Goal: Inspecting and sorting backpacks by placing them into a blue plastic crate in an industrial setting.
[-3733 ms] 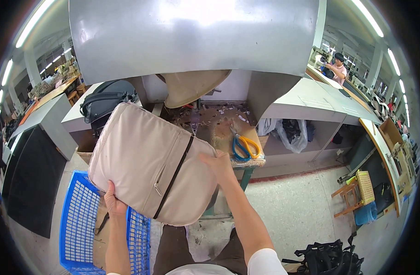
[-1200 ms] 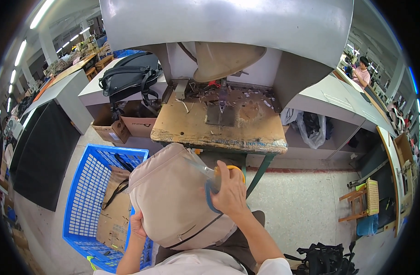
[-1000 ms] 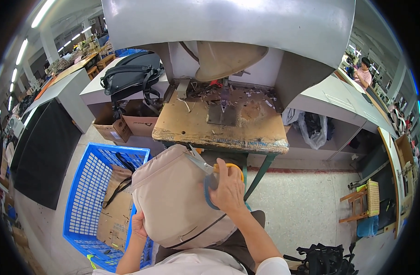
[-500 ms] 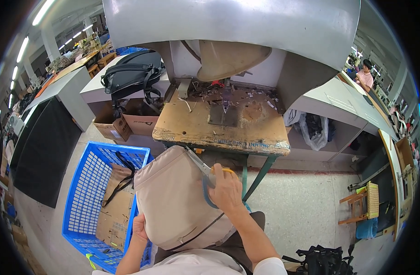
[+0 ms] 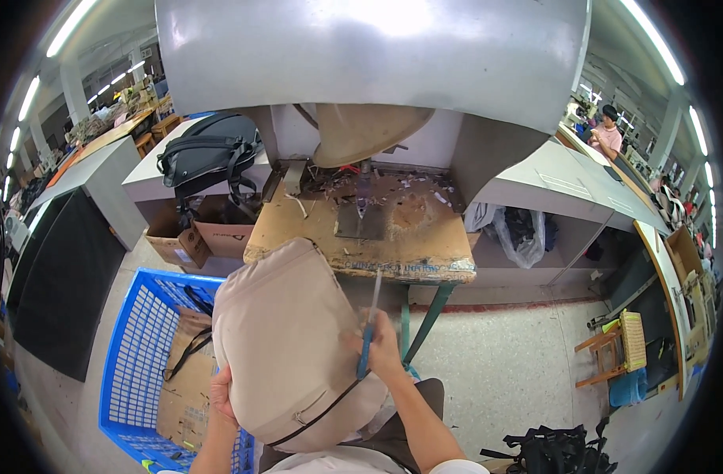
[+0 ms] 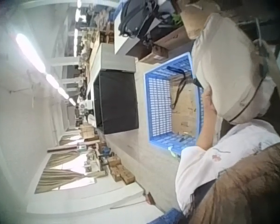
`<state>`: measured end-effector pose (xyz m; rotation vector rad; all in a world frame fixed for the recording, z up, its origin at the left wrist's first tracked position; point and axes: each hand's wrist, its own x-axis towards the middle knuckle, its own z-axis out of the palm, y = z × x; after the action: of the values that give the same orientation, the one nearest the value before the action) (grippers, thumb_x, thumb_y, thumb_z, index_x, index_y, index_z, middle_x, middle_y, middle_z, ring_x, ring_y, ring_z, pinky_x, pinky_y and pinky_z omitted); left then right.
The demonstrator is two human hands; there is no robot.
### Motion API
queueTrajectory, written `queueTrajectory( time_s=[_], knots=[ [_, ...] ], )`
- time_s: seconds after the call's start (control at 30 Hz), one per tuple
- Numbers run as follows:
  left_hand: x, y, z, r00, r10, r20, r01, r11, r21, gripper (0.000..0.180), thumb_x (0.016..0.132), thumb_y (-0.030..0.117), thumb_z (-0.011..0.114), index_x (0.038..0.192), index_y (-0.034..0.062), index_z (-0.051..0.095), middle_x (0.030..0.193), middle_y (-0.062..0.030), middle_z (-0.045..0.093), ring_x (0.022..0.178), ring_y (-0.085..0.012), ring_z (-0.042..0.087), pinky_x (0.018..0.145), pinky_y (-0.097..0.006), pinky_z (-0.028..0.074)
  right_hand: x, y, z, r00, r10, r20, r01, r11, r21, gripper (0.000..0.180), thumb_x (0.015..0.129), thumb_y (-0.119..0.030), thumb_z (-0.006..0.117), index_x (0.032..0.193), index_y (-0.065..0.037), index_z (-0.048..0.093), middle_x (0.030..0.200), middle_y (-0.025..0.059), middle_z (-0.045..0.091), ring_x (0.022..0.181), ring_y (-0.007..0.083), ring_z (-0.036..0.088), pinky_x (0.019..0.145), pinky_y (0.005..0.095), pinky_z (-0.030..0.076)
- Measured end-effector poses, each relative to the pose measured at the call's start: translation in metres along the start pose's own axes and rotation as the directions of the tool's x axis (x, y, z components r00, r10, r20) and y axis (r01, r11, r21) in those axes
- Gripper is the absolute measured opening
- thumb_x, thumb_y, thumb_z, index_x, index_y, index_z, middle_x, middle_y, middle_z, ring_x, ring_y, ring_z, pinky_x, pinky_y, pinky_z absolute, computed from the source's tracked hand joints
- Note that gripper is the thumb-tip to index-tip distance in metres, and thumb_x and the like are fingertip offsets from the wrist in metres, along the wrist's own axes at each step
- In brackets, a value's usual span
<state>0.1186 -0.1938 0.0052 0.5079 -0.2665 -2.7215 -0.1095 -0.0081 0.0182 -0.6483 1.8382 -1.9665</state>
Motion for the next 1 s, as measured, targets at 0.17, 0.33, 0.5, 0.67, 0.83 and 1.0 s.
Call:
queueTrajectory(
  time_s=[0.17,0.33,0.5,0.67,0.83,1.0],
  knots=[
    [0.025,0.008,0.051,0.997,0.015,-0.078,-0.006,0.993,0.116,0.038,0.081,0.014,0.055,0.115,-0.0019,0.046,0.105,-0.0182,0.056,0.091,-0.0301,0.058,0.079,-0.044,0.049,0.02,-0.009,-0.005,0.974,0.091,-0.209,-0.081,0.995,0.06,0.052,0.063,-0.01,0.073,0.105,0.007,0.046,0.083,0.005,0.054,0.073,0.0103,0.051,0.064,0.0221,0.042],
    [0.045,0.005,0.07,0.987,0.084,-0.135,-0.051,0.972,0.23,0.039,0.081,0.014,0.056,0.115,-0.0022,0.045,0.103,-0.0174,0.057,0.088,-0.0288,0.059,0.076,-0.041,0.05,0.033,-0.019,-0.021,0.963,0.139,-0.229,-0.127,0.989,0.07,0.056,0.063,-0.012,0.073,0.108,0.008,0.046,0.086,0.0069,0.055,0.074,0.0122,0.052,0.067,0.0227,0.043],
    [0.05,-0.001,0.084,0.985,0.105,-0.137,-0.064,0.958,0.278,0.039,0.08,0.014,0.057,0.113,-0.0029,0.046,0.101,-0.0169,0.058,0.084,-0.028,0.06,0.075,-0.04,0.051,0.045,-0.015,-0.034,0.958,0.17,-0.232,-0.169,0.985,0.022,0.058,0.062,-0.013,0.074,0.108,0.008,0.047,0.086,0.0077,0.055,0.075,0.013,0.052,0.065,0.0238,0.043],
    [0.049,-0.003,0.091,0.986,0.099,-0.137,-0.059,0.961,0.269,0.039,0.079,0.014,0.059,0.111,-0.0029,0.047,0.1,-0.0157,0.058,0.083,-0.0275,0.06,0.074,-0.039,0.051,0.047,-0.021,-0.037,0.961,0.162,-0.225,-0.148,0.986,0.078,0.055,0.062,-0.01,0.073,0.107,0.007,0.047,0.084,0.0068,0.055,0.071,0.0121,0.052,0.061,0.0231,0.042],
    [0.05,-0.004,0.093,0.98,0.144,-0.137,-0.097,0.949,0.3,0.037,0.078,0.012,0.059,0.11,-0.0027,0.048,0.1,-0.0148,0.058,0.085,-0.0271,0.06,0.076,-0.039,0.05,0.047,-0.025,-0.033,0.962,0.174,-0.21,-0.15,0.98,0.129,0.046,0.062,-0.006,0.072,0.101,0.003,0.049,0.079,0.0035,0.054,0.066,0.0093,0.051,0.058,0.0205,0.042],
    [0.036,-0.006,0.089,0.973,0.206,-0.107,-0.148,0.905,0.4,0.033,0.077,0.009,0.059,0.107,-0.0034,0.051,0.1,-0.0172,0.059,0.086,-0.0262,0.061,0.075,-0.039,0.051,0.03,-0.02,-0.039,0.967,0.148,-0.208,-0.133,0.988,0.083,0.038,0.066,0.002,0.068,0.099,0.0,0.049,0.082,0.0021,0.051,0.069,0.0099,0.051,0.063,0.0211,0.043]
  ],
)
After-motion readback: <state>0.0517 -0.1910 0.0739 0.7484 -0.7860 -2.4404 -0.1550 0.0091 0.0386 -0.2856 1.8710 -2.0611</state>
